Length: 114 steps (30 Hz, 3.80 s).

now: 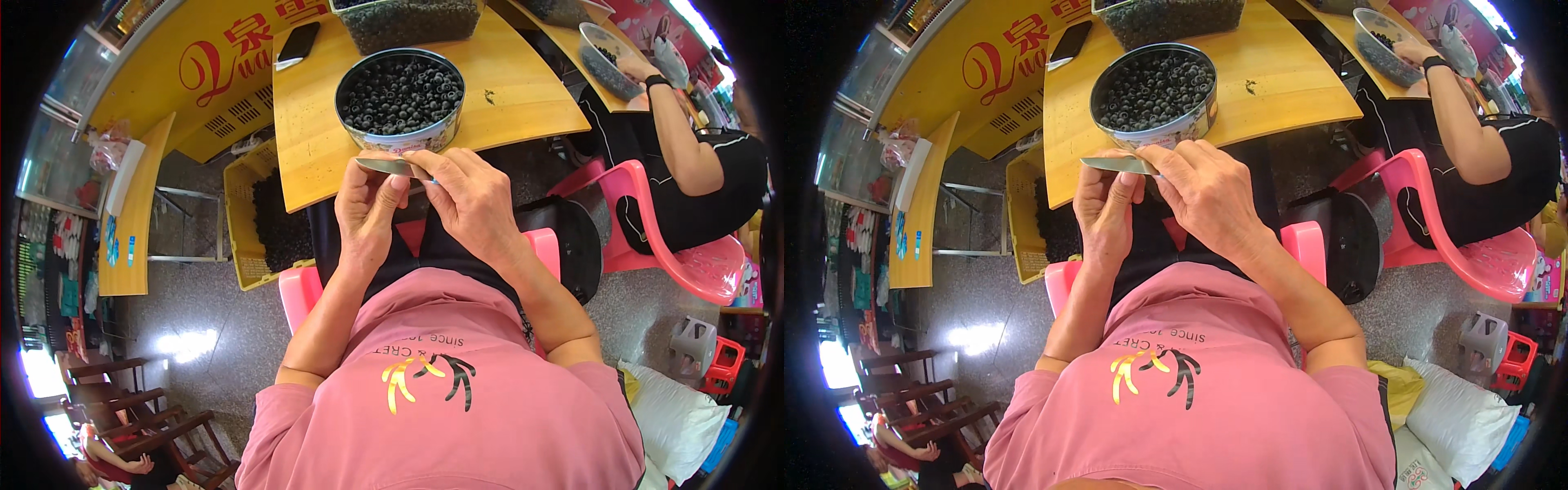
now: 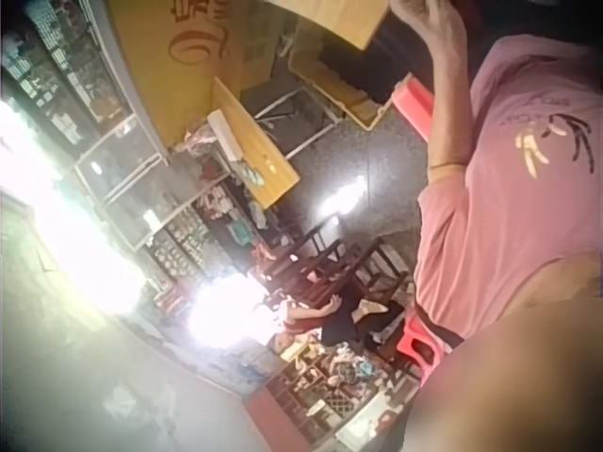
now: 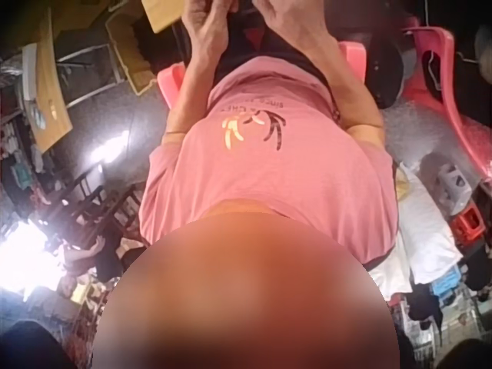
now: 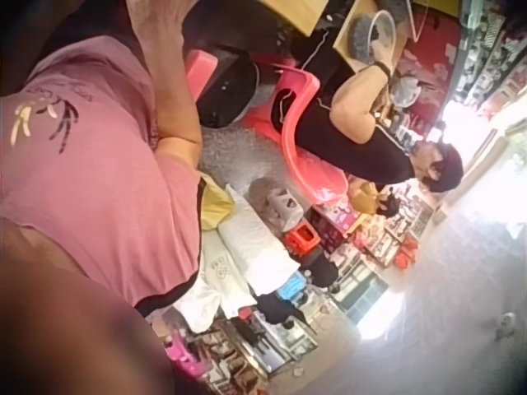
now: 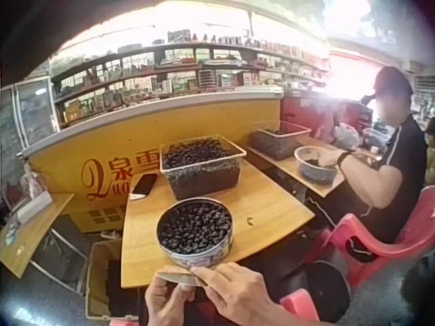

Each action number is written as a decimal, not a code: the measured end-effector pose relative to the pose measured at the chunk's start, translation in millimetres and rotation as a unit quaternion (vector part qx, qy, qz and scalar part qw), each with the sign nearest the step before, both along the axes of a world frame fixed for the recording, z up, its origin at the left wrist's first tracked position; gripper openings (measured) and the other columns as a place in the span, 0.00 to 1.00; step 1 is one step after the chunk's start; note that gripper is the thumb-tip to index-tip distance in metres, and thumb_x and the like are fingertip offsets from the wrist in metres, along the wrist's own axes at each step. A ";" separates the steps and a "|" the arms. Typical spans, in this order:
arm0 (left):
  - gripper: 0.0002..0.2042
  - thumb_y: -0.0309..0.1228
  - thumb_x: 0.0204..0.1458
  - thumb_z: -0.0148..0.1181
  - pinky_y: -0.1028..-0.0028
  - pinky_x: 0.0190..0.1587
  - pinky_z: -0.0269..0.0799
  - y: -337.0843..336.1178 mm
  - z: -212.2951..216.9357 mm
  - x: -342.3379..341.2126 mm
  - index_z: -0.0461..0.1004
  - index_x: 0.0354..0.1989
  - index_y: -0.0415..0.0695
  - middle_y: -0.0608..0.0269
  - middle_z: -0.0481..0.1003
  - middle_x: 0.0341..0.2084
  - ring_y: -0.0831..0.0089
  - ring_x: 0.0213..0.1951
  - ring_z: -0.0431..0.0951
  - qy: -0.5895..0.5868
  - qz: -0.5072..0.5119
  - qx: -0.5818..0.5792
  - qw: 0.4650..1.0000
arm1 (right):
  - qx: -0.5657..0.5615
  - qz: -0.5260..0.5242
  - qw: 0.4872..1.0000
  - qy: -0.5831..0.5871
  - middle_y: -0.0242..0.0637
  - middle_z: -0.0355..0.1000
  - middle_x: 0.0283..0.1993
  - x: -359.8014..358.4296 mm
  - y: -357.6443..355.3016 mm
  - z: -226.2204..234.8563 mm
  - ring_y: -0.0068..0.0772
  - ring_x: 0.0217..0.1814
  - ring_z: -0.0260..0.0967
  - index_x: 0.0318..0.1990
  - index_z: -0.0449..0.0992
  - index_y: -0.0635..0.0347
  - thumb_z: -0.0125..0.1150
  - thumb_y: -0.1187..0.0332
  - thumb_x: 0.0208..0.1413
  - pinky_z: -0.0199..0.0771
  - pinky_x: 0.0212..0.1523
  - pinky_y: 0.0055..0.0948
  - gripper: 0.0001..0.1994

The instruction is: Pitting small dark fruits using a handheld knife and collecting them in a bowl.

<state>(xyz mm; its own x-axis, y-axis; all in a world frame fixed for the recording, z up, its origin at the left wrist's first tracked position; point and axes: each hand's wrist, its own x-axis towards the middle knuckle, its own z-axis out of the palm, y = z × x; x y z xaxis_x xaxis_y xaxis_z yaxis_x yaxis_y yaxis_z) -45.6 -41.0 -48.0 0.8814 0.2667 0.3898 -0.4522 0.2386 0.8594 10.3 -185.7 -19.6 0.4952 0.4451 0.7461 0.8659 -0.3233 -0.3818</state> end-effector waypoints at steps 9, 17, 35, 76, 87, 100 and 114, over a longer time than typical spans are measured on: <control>0.08 0.21 0.59 0.55 0.81 0.34 0.68 0.8 1.8 -3.4 0.67 0.45 0.39 0.65 0.69 0.37 0.81 0.30 0.69 0.000 -0.002 -0.025 1.000 | 0.103 0.060 0.915 0.385 0.31 0.74 0.31 3.3 -4.4 19.7 0.18 0.30 0.69 0.48 0.77 0.62 0.57 0.64 0.62 0.70 0.34 0.20 0.12; 0.07 0.21 0.60 0.53 0.82 0.35 0.69 -1.0 4.8 -9.0 0.68 0.45 0.38 0.64 0.72 0.42 0.82 0.34 0.71 -0.020 -0.014 0.009 1.000 | 0.244 0.231 0.756 0.562 0.22 0.71 0.32 -9.4 13.4 14.4 0.08 0.28 0.61 0.47 0.76 0.59 0.60 0.64 0.61 0.58 0.26 0.11 0.11; 0.12 0.25 0.51 0.63 0.73 0.38 0.73 196.7 4.6 5.2 0.73 0.44 0.38 0.56 0.69 0.42 0.70 0.34 0.73 0.086 0.392 0.476 0.783 | 0.252 0.008 0.857 0.449 0.25 0.67 0.27 41.4 -42.6 2.1 0.07 0.21 0.52 0.47 0.76 0.63 0.56 0.67 0.63 0.49 0.21 0.12 0.11; 0.16 0.15 0.46 0.61 0.76 0.36 0.71 1.8 44.6 41.5 0.75 0.45 0.39 0.61 0.74 0.34 0.74 0.35 0.76 -0.082 0.029 0.394 0.915 | 0.307 0.151 0.747 0.570 0.23 0.66 0.25 23.3 -10.6 -8.0 0.11 0.22 0.55 0.42 0.76 0.58 0.63 0.63 0.59 0.55 0.22 0.15 0.10; 0.07 0.23 0.57 0.59 0.80 0.45 0.65 -1.2 7.4 33.2 0.73 0.43 0.40 0.67 0.66 0.42 0.81 0.42 0.69 -0.002 -0.029 0.174 0.984 | 0.329 0.199 0.704 0.597 0.22 0.68 0.29 17.2 -11.1 -2.6 0.11 0.24 0.58 0.46 0.74 0.59 0.63 0.66 0.58 0.58 0.24 0.15 0.11; 0.06 0.24 0.59 0.57 0.82 0.39 0.66 -6.5 1.2 32.5 0.71 0.43 0.40 0.66 0.63 0.43 0.82 0.38 0.67 -0.019 -0.058 0.105 0.993 | 0.321 0.245 0.667 0.627 0.23 0.69 0.30 18.2 -15.1 1.3 0.10 0.24 0.58 0.46 0.75 0.59 0.59 0.69 0.59 0.60 0.25 0.14 0.09; 0.07 0.28 0.58 0.59 0.78 0.49 0.64 -7.8 0.2 28.8 0.72 0.43 0.42 0.70 0.65 0.43 0.80 0.44 0.69 0.016 -0.154 -0.105 0.982 | 0.346 0.293 0.604 0.655 0.22 0.69 0.30 16.9 -15.1 0.0 0.10 0.23 0.57 0.45 0.76 0.58 0.61 0.68 0.59 0.59 0.24 0.15 0.09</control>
